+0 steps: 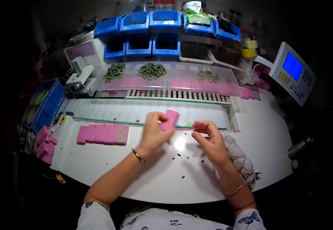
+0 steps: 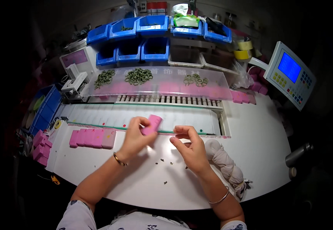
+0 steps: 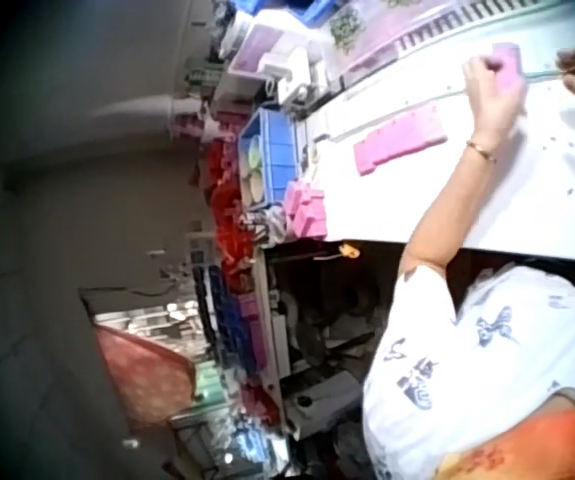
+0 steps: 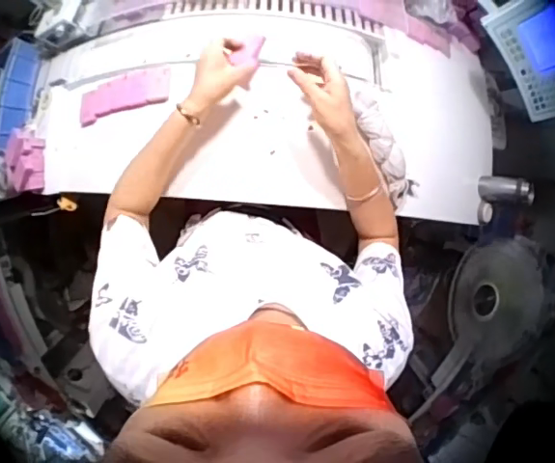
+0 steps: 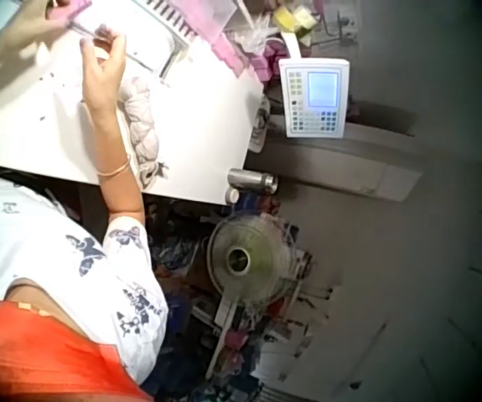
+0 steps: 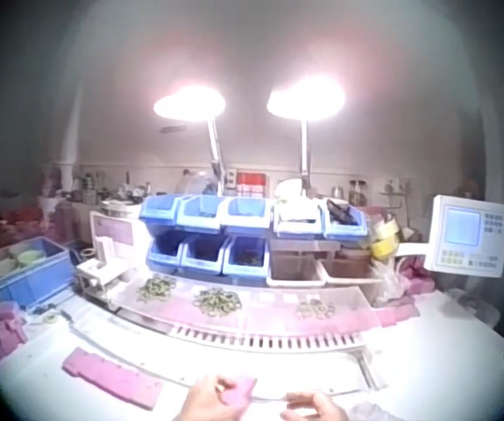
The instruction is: The person places small green ring-shaped pieces and gold decorative elements into the cavities of a pink silicone mold by hand, then uses a white cloth to press the sections of the mold together.
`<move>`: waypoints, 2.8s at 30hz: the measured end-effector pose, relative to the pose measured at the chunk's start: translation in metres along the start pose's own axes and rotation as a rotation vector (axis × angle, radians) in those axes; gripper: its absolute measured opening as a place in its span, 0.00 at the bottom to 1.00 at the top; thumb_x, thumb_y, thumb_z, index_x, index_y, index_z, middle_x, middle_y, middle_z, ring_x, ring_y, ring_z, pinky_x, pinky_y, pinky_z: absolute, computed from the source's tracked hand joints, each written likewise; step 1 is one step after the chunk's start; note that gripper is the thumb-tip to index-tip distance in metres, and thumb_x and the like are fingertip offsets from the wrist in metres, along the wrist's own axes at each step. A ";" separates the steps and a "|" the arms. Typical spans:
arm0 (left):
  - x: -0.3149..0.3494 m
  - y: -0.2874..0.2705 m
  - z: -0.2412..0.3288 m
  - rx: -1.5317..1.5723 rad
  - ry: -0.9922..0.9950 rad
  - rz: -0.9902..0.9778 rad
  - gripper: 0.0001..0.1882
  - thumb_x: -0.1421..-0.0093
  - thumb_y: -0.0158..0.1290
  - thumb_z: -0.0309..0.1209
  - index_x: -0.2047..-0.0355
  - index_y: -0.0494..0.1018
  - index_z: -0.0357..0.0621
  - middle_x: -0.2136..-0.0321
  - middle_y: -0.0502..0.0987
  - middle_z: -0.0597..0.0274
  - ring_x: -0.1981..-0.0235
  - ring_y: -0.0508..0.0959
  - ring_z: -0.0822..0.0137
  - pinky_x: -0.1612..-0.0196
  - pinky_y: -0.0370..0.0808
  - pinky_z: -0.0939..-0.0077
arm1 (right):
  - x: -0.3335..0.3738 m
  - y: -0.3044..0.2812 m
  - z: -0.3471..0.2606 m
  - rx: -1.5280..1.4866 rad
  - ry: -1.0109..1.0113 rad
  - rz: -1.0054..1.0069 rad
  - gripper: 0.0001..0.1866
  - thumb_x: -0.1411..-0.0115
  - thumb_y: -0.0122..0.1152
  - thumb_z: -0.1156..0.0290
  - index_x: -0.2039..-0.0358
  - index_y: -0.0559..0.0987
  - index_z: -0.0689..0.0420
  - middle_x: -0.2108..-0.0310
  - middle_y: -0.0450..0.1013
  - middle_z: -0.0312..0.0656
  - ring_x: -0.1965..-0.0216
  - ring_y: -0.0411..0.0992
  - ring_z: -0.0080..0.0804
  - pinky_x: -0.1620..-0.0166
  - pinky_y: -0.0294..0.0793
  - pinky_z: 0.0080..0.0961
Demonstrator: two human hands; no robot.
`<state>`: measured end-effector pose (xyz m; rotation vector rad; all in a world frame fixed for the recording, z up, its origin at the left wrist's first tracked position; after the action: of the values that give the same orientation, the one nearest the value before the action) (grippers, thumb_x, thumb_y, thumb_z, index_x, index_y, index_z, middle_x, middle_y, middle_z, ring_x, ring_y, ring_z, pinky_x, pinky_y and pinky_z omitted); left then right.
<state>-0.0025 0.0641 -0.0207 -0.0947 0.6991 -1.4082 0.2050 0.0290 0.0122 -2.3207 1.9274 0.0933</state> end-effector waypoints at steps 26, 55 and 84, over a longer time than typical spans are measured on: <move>0.008 -0.125 0.004 -0.662 0.110 -0.600 0.43 0.61 0.68 0.33 0.42 0.64 0.47 0.55 0.69 0.54 0.49 0.69 0.51 0.44 0.62 0.61 | 0.008 0.004 -0.006 -0.019 0.046 -0.119 0.19 0.41 0.63 0.72 0.49 0.73 0.59 0.50 0.73 0.38 0.54 0.72 0.23 0.57 0.72 0.21; 0.020 -0.013 0.056 1.108 -0.195 -0.450 0.36 0.43 0.58 0.20 0.37 0.53 0.41 0.45 0.70 0.50 0.44 0.72 0.60 0.42 0.71 0.66 | 0.009 -0.015 -0.022 -0.101 -0.199 -0.084 0.28 0.44 0.61 0.83 0.42 0.68 0.63 0.49 0.70 0.42 0.51 0.70 0.27 0.48 0.74 0.25; 0.031 0.007 0.053 1.303 -0.654 -0.132 0.12 0.38 0.49 0.36 0.76 0.68 0.44 0.79 0.70 0.64 0.80 0.71 0.72 0.77 0.68 0.79 | 0.030 0.034 -0.021 0.427 -0.649 -0.052 0.10 0.55 0.72 0.79 0.73 0.78 0.60 0.71 0.68 0.41 0.74 0.68 0.31 0.72 0.70 0.25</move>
<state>0.0295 0.0190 0.0062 0.4166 -0.8238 -1.5919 0.1760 -0.0090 0.0270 -1.7637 1.3972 0.3444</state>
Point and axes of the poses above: each hand's wrist, its own x-axis away from the middle knuckle, its own y-axis out of the palm, z = x × y, the point moved 1 cm from there along -x, towards the middle knuckle
